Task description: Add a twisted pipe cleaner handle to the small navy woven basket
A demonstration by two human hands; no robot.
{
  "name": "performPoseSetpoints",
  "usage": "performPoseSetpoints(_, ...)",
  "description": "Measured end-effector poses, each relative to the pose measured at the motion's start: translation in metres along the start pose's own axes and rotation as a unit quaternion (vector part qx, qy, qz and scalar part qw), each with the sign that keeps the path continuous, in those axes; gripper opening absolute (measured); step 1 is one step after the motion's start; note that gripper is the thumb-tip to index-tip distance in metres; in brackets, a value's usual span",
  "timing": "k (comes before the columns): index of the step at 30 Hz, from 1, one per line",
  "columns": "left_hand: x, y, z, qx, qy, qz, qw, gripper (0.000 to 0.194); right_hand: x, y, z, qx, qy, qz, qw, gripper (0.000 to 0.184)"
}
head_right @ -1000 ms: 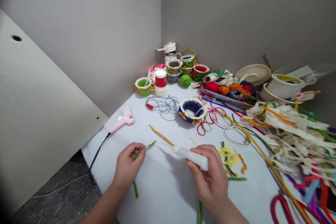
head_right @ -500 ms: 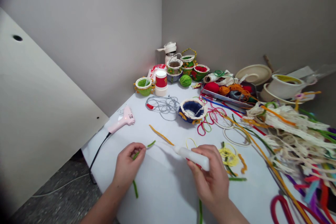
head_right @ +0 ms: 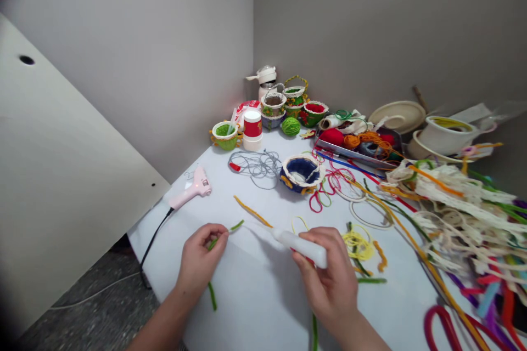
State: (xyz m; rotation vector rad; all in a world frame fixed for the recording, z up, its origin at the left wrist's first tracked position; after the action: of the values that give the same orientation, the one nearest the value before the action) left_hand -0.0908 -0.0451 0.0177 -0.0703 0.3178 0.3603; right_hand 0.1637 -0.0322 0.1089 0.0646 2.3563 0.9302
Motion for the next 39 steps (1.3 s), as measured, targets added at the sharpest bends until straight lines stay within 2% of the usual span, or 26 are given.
performPoseSetpoints(6,-0.002,-0.001,-0.002,0.001,-0.006,0.007,1.000,0.012,0.000,-0.001,0.001,0.005,0.005,0.006,1.000,0.024)
performPoseSetpoints(8,-0.004,-0.001,-0.005,0.000,-0.015,0.015,1.000,0.012,-0.003,-0.003,0.010,0.051,0.020,0.030,0.998,0.023)
performPoseSetpoints(9,-0.005,-0.001,-0.006,-0.001,-0.022,0.019,1.000,0.013,-0.004,-0.005,0.019,0.096,0.038,0.043,0.994,0.022)
performPoseSetpoints(11,-0.007,-0.001,-0.008,-0.004,-0.035,0.026,0.999,0.014,-0.002,-0.011,0.043,0.224,0.108,0.058,0.967,0.020)
performPoseSetpoints(14,-0.010,0.000,-0.011,-0.016,-0.060,0.034,0.997,0.015,0.014,-0.023,0.069,0.392,0.266,0.068,0.878,0.021)
performPoseSetpoints(16,-0.012,0.000,-0.012,-0.027,-0.079,0.041,0.996,0.016,0.025,-0.027,0.074,0.446,0.348,0.065,0.822,0.023)
performPoseSetpoints(18,-0.014,0.001,-0.013,-0.036,-0.093,0.048,0.994,0.016,0.034,-0.029,0.075,0.477,0.390,0.048,0.786,0.026)
performPoseSetpoints(20,-0.015,0.001,-0.013,-0.042,-0.101,0.052,0.993,0.016,0.040,-0.030,0.073,0.491,0.404,0.033,0.771,0.030)
performPoseSetpoints(25,-0.016,0.002,-0.014,-0.053,-0.111,0.053,0.991,0.017,0.043,-0.030,0.069,0.495,0.405,0.021,0.768,0.029)
performPoseSetpoints(28,-0.019,0.002,-0.015,-0.060,-0.125,0.063,0.988,0.018,0.050,-0.032,0.069,0.514,0.438,0.006,0.738,0.031)
performPoseSetpoints(31,-0.021,0.002,-0.015,-0.067,-0.142,0.071,0.985,0.019,0.063,-0.032,0.063,0.528,0.475,-0.040,0.703,0.032)
performPoseSetpoints(32,-0.021,0.002,-0.014,-0.068,-0.145,0.073,0.984,0.019,0.067,-0.030,0.060,0.526,0.479,-0.060,0.701,0.031)
performPoseSetpoints(34,-0.023,0.002,-0.014,-0.071,-0.149,0.076,0.983,0.020,0.074,-0.020,0.051,0.500,0.477,-0.090,0.717,0.030)
performPoseSetpoints(37,-0.024,0.003,-0.013,-0.073,-0.152,0.076,0.983,0.020,0.088,0.010,0.037,0.435,0.460,-0.112,0.766,0.036)
performPoseSetpoints(39,-0.024,0.003,-0.012,-0.070,-0.157,0.076,0.982,0.020,0.105,0.038,0.028,0.382,0.426,-0.131,0.809,0.038)
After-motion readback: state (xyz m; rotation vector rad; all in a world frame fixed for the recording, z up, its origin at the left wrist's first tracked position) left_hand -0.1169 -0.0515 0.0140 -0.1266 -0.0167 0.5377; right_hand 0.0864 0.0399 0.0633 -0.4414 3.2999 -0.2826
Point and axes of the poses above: each hand's wrist, its own y-axis towards the middle knuckle, its own x-axis out of the palm, z = x × y, the point moved 9 cm from there along y, towards the middle knuckle, and after that the axes turned 5 degrees about -y, right-handed, at the moved point
